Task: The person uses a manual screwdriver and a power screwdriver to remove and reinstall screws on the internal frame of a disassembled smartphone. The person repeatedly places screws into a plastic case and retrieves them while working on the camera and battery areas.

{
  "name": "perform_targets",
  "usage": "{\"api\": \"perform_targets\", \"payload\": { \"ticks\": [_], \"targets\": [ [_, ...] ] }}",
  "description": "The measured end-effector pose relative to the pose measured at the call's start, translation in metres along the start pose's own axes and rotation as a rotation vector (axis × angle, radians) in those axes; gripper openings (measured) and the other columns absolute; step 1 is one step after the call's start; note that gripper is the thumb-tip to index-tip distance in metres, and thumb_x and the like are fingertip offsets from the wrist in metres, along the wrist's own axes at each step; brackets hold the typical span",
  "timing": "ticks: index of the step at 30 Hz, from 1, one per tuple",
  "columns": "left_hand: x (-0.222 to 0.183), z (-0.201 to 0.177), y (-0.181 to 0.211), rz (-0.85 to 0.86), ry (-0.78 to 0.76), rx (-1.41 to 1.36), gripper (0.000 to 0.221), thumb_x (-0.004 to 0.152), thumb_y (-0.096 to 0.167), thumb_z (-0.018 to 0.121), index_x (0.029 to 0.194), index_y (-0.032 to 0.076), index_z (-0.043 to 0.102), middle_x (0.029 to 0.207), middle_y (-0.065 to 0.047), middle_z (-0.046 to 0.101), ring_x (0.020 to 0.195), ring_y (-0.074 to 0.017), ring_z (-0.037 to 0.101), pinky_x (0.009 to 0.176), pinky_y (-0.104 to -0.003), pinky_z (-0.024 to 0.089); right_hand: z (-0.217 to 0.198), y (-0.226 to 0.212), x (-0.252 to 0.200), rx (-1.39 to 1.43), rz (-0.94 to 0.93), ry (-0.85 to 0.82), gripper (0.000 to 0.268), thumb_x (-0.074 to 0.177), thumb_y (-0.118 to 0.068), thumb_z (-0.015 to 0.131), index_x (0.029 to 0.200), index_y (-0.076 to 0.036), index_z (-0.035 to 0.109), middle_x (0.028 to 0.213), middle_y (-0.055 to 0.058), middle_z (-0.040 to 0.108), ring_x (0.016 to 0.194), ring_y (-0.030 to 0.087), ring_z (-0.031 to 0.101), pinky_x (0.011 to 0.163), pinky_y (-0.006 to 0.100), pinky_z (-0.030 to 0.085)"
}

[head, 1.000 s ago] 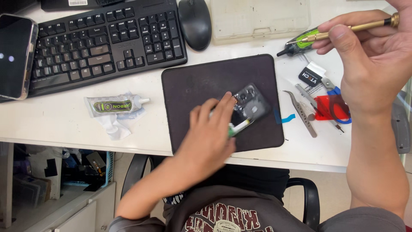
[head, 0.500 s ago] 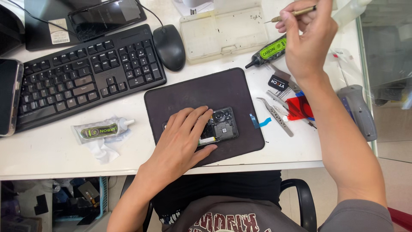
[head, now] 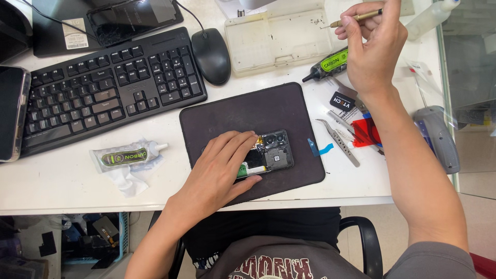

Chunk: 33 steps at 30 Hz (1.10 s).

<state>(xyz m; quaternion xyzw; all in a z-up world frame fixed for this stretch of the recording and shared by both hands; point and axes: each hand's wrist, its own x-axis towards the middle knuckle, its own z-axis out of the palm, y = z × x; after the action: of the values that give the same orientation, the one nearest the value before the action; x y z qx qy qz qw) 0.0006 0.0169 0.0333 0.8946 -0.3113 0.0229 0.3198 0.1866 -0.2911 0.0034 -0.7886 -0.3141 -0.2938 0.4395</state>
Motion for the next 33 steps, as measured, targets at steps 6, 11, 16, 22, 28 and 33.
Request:
{"api": "perform_targets", "payload": {
  "ticks": [6,11,16,22,28,33],
  "targets": [
    [-0.0008,0.0025,-0.0007,-0.005,-0.005,0.014,0.070,0.084,0.027,0.080,0.138,-0.007,0.052,0.140,-0.020,0.056,0.131,-0.0375,0.050,0.107,-0.048,0.043,-0.0029,-0.0016,-0.0007,-0.001,-0.013,0.014,0.017,0.115,0.019,0.057,0.123,0.012,0.044,0.110,0.020,0.068,0.094,0.024,0.076,0.084,0.030,0.066],
    [-0.0015,0.0031,-0.0007,-0.010,-0.003,0.014,0.070,0.084,0.027,0.079,0.139,-0.007,0.052,0.141,-0.020,0.055,0.132,-0.0374,0.050,0.108,-0.048,0.043,-0.0017,-0.0032,-0.0016,-0.016,-0.023,0.010,0.016,0.113,0.019,0.057,0.120,0.011,0.044,0.108,0.019,0.067,0.099,0.026,0.076,0.087,0.032,0.067],
    [-0.0017,0.0028,-0.0004,-0.008,-0.005,0.008,0.071,0.084,0.027,0.079,0.139,-0.007,0.052,0.142,-0.020,0.055,0.132,-0.0382,0.049,0.108,-0.048,0.042,0.0016,-0.0046,-0.0006,0.019,-0.005,0.005,0.016,0.112,0.020,0.055,0.121,0.013,0.044,0.115,0.020,0.065,0.100,0.026,0.076,0.089,0.032,0.067],
    [-0.0014,0.0021,-0.0010,-0.002,-0.006,0.000,0.071,0.084,0.027,0.079,0.139,-0.007,0.052,0.142,-0.020,0.055,0.132,-0.0383,0.049,0.108,-0.048,0.042,0.0016,-0.0051,-0.0003,0.005,-0.007,0.005,0.017,0.112,0.021,0.054,0.123,0.013,0.043,0.115,0.020,0.065,0.101,0.026,0.076,0.089,0.033,0.067],
    [-0.0024,0.0024,-0.0013,-0.006,-0.009,-0.002,0.071,0.084,0.027,0.079,0.139,-0.007,0.051,0.143,-0.020,0.054,0.132,-0.0382,0.049,0.108,-0.048,0.042,0.0018,-0.0028,-0.0007,0.003,-0.005,0.008,0.018,0.112,0.020,0.055,0.123,0.013,0.042,0.113,0.020,0.066,0.101,0.027,0.076,0.089,0.033,0.068],
    [-0.0023,0.0024,-0.0013,-0.011,-0.012,0.003,0.070,0.084,0.027,0.079,0.139,-0.007,0.051,0.143,-0.020,0.054,0.132,-0.0384,0.049,0.108,-0.049,0.042,0.0000,-0.0018,-0.0002,0.004,-0.007,0.015,0.019,0.113,0.020,0.055,0.125,0.012,0.042,0.113,0.020,0.066,0.101,0.026,0.076,0.091,0.033,0.068]
  ]
}}
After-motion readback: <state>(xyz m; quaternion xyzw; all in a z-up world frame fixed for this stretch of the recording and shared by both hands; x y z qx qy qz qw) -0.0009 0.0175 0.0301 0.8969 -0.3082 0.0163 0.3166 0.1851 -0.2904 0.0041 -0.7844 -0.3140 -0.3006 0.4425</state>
